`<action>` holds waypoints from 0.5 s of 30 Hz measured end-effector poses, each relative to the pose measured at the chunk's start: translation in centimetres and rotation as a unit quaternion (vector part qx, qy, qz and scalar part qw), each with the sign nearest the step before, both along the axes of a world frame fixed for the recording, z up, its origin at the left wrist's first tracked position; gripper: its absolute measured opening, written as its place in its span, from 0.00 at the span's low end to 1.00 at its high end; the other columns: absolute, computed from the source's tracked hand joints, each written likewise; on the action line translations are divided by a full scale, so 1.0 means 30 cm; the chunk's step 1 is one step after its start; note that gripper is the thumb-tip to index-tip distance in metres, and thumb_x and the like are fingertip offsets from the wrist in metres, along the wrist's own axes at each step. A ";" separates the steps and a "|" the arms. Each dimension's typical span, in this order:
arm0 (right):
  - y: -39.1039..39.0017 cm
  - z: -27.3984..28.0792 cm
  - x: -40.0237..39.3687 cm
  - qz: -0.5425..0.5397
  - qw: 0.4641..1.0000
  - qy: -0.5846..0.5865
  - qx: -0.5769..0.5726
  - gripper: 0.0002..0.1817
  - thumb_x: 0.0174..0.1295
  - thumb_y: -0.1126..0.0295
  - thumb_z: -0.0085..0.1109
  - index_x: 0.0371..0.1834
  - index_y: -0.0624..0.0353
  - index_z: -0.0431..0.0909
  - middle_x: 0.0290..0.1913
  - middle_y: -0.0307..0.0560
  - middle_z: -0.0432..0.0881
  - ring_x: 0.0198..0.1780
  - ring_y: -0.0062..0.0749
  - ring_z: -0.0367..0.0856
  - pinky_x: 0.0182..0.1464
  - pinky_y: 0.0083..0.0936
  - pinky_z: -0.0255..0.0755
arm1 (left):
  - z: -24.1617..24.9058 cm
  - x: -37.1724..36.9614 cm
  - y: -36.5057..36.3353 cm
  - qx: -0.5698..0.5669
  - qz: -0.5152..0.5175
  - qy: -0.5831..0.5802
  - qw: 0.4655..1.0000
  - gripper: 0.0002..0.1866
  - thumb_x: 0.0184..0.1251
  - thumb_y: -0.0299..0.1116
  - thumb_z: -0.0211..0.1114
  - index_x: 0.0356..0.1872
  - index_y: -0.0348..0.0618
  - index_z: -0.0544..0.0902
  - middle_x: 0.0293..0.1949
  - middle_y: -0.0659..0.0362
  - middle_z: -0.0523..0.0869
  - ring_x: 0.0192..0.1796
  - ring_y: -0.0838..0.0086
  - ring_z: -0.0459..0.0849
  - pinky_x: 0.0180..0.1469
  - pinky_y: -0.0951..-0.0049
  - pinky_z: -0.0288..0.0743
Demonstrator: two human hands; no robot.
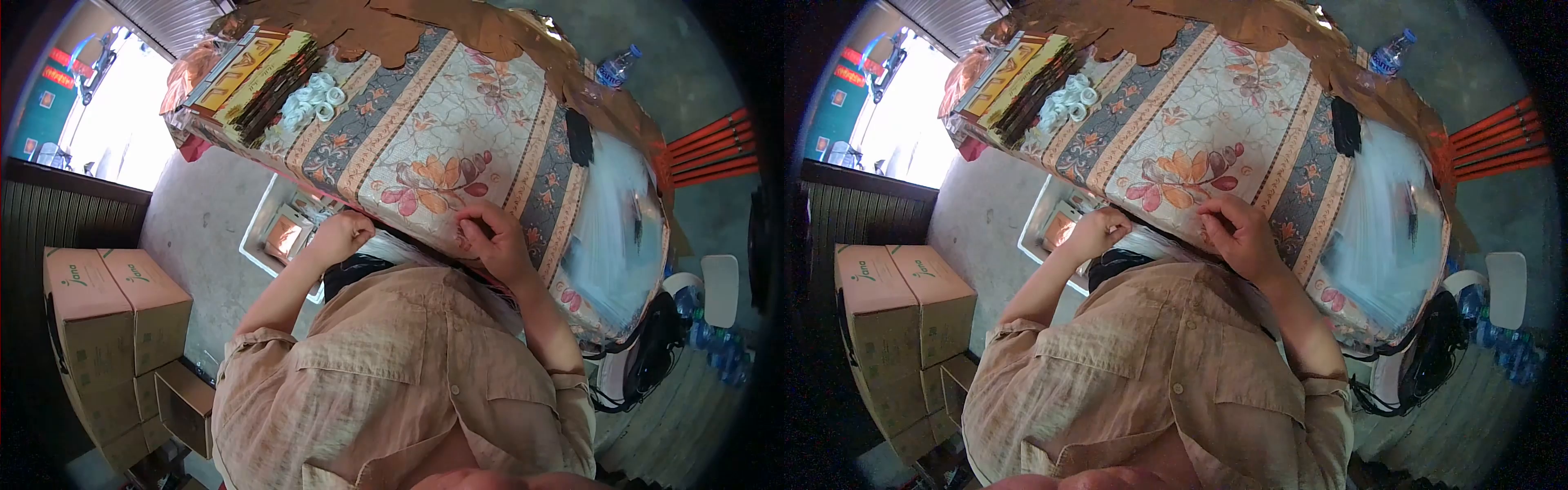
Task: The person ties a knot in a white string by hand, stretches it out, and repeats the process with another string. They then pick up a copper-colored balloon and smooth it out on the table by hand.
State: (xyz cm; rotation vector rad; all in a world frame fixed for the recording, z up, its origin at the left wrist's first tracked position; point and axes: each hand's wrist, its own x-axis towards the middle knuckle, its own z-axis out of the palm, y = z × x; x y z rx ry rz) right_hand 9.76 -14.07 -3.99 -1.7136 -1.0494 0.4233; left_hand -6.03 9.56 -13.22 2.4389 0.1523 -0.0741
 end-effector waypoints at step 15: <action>0.081 0.324 0.044 0.142 0.972 0.188 0.009 0.07 0.65 0.75 0.45 0.41 0.63 0.72 0.32 0.39 0.76 0.29 0.17 0.72 0.32 0.16 0.67 | 0.529 0.198 -0.149 -0.438 0.007 -0.162 0.884 0.09 0.68 0.30 0.51 0.45 0.38 0.71 0.39 0.62 0.75 0.41 0.79 0.74 0.44 0.77 0.69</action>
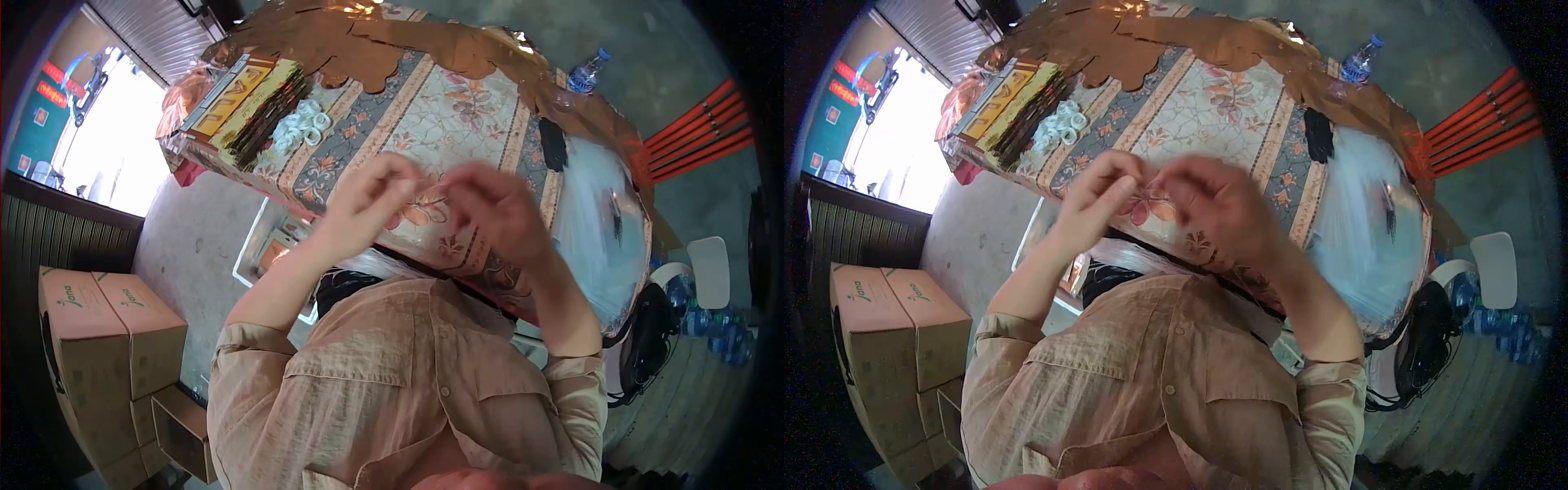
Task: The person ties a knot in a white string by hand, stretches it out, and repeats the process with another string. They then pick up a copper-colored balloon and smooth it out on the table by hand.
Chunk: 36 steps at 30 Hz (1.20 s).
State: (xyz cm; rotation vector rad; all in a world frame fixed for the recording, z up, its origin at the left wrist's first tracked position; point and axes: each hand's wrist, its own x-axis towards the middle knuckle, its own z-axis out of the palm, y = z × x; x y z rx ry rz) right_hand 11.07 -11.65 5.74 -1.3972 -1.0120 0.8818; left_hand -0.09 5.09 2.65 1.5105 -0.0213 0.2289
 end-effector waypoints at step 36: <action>-0.700 0.338 0.312 -0.451 0.450 -0.770 -0.035 0.18 0.59 0.77 0.56 0.54 0.56 0.72 0.38 0.43 0.77 0.33 0.25 0.73 0.36 0.21 0.70 | 0.440 -0.385 0.604 0.362 0.171 0.132 0.907 0.13 0.65 0.38 0.55 0.34 0.38 0.80 0.27 0.69 0.77 0.29 0.86 0.64 0.31 0.84 0.57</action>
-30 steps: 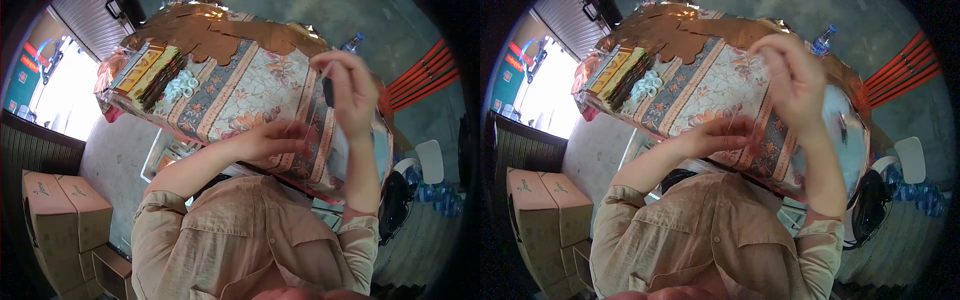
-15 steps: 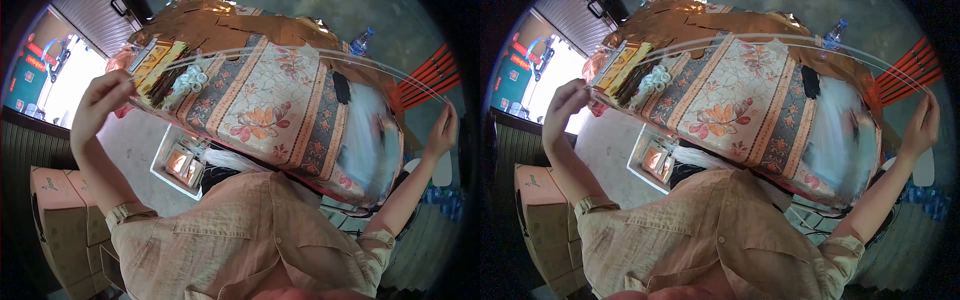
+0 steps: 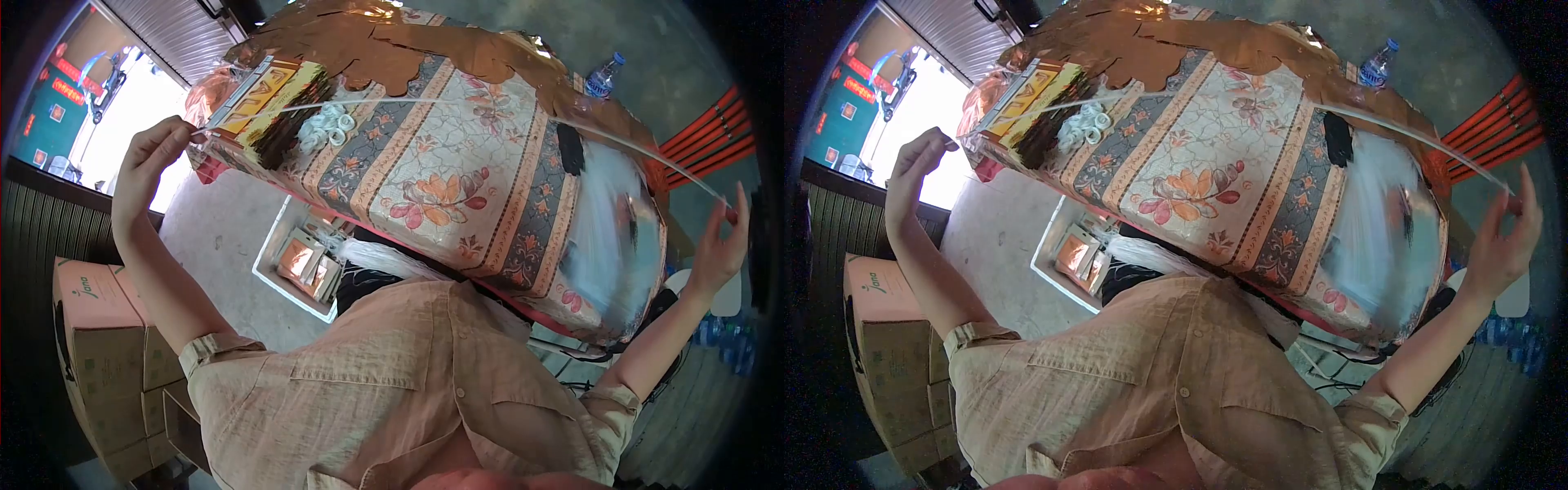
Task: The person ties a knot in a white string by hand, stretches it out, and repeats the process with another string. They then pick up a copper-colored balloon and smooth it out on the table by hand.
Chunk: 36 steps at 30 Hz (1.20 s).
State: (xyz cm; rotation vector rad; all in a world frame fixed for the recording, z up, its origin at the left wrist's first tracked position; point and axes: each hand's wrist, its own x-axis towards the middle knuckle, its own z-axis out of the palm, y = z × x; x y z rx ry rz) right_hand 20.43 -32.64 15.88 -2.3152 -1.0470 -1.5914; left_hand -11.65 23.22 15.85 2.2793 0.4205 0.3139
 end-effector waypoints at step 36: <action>0.515 -0.402 -0.371 0.351 0.630 0.691 0.050 0.09 0.60 0.77 0.51 0.43 0.65 0.74 0.36 0.42 0.78 0.37 0.23 0.77 0.39 0.17 0.70 | -0.411 0.387 -0.606 -0.367 -0.227 -0.082 0.898 0.21 0.65 0.31 0.53 0.58 0.44 0.61 0.25 0.66 0.74 0.31 0.83 0.72 0.33 0.83 0.64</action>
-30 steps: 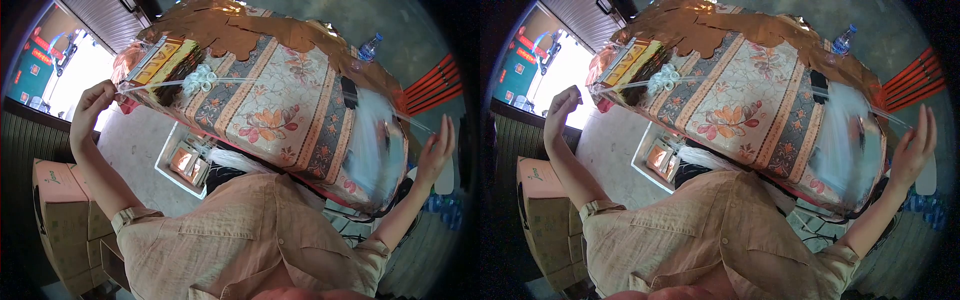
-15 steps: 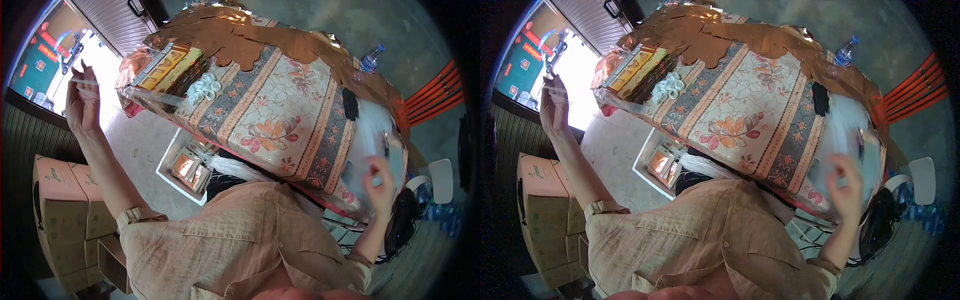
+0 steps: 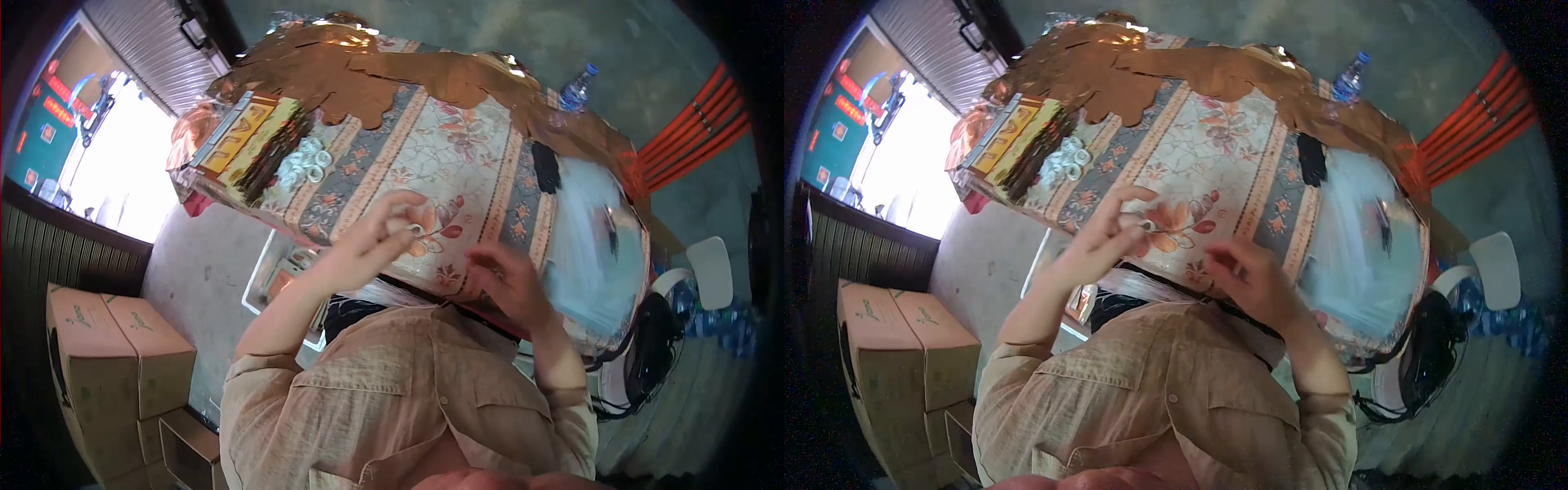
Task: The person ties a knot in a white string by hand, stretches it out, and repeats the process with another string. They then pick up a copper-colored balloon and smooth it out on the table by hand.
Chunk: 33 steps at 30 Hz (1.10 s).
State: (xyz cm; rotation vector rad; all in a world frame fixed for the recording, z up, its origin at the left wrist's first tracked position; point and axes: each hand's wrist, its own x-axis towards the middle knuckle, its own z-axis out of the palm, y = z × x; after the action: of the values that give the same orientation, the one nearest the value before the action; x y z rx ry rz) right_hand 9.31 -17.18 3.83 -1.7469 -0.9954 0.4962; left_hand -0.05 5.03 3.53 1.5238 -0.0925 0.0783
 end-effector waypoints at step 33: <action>-0.027 -0.031 0.068 0.112 0.976 0.180 0.054 0.06 0.58 0.77 0.53 0.36 0.65 0.79 0.28 0.45 0.81 0.24 0.23 0.77 0.27 0.18 0.68 | -0.121 0.117 -0.146 0.167 -0.068 -0.042 0.983 0.07 0.67 0.30 0.52 0.33 0.36 0.74 0.25 0.56 0.76 0.31 0.70 0.76 0.39 0.72 0.69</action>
State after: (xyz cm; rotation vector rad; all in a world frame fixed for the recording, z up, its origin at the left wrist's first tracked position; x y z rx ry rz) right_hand 11.36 -17.98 2.89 -1.3913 -0.9404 0.8537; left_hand 3.46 0.65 -0.09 1.8449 -0.2882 0.0181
